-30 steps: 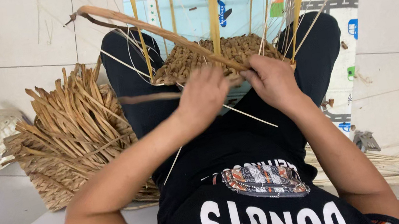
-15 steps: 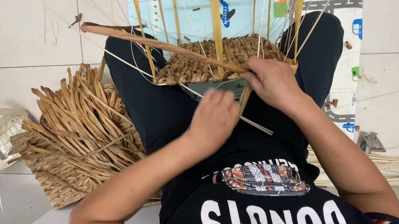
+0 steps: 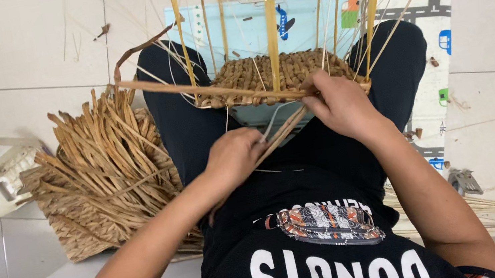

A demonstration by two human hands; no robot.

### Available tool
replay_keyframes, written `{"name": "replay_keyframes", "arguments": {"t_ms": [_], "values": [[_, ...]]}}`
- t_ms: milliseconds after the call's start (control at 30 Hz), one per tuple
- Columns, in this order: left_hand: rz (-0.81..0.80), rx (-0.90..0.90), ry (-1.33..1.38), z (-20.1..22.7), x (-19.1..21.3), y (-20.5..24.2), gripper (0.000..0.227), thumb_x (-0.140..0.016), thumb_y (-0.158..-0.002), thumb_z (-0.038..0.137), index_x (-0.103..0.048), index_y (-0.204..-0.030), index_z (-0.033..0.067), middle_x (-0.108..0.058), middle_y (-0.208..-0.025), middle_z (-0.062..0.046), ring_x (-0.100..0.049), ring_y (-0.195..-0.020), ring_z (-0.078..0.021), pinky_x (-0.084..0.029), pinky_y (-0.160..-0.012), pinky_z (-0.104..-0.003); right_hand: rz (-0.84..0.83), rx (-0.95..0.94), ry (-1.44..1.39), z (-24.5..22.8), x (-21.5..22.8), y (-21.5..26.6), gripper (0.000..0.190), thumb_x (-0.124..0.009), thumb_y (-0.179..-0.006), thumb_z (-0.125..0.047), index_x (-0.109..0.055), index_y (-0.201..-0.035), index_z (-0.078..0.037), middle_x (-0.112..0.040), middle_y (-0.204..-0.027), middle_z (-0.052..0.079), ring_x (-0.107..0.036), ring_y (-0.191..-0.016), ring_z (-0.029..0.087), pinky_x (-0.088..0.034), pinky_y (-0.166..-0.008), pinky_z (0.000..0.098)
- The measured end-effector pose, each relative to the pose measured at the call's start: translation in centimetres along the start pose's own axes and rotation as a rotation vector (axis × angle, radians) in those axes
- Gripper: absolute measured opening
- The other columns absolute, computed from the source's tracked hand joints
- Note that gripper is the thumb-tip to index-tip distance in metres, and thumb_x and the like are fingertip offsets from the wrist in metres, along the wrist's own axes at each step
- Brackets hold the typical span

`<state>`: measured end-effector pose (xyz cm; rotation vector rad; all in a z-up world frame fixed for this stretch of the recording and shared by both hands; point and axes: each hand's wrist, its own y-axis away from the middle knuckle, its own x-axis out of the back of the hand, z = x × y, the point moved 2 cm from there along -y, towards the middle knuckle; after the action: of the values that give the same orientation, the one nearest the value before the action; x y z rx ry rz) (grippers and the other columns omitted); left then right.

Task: The person weaves strips of bamboo around a wooden frame to form the sides of a basket.

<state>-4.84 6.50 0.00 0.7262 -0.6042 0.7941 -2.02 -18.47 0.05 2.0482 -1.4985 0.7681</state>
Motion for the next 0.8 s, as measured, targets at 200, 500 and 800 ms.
{"name": "replay_keyframes", "arguments": {"t_ms": [200, 500, 800], "values": [[0.203, -0.419, 0.368, 4.1, 2.0, 0.1, 0.011, -0.069, -0.101, 0.017, -0.068, -0.101, 0.0057, -0.072, -0.111, -0.006, -0.07, -0.101, -0.028, -0.052, -0.091, -0.042, 0.065, 0.091, 0.261, -0.6, -1.4, -0.6, 0.012, -0.071, -0.091, -0.016, -0.066, -0.099, -0.009, -0.069, -0.1, 0.01, -0.07, -0.088, 0.035, -0.053, -0.072, 0.0461], [-0.223, -0.184, 1.372, 8.4, 4.8, -4.7, 0.028, -0.055, -0.104, 0.032, -0.064, -0.119, 0.0097, -0.072, -0.109, -0.001, -0.07, -0.091, -0.0105, -0.057, -0.078, -0.025, -0.048, -0.321, -0.351, -1.0, -0.4, -0.1, 0.039, -0.068, -0.087, -0.015, -0.065, -0.126, -0.019, -0.073, -0.104, 0.005, -0.073, -0.096, 0.031, -0.059, -0.083, 0.0414], [0.394, -0.441, -0.069, 2.8, 2.8, -6.8, 0.027, -0.072, -0.082, 0.019, -0.069, -0.103, 0.0037, -0.067, -0.098, -0.012, -0.064, -0.093, -0.0355, -0.053, -0.079, -0.045, 0.102, -0.038, 0.049, 0.1, -0.7, -1.9, 0.009, -0.072, -0.094, -0.013, -0.072, -0.101, -0.008, -0.072, -0.093, 0.013, -0.07, -0.089, 0.032, -0.053, -0.077, 0.0418]]}}
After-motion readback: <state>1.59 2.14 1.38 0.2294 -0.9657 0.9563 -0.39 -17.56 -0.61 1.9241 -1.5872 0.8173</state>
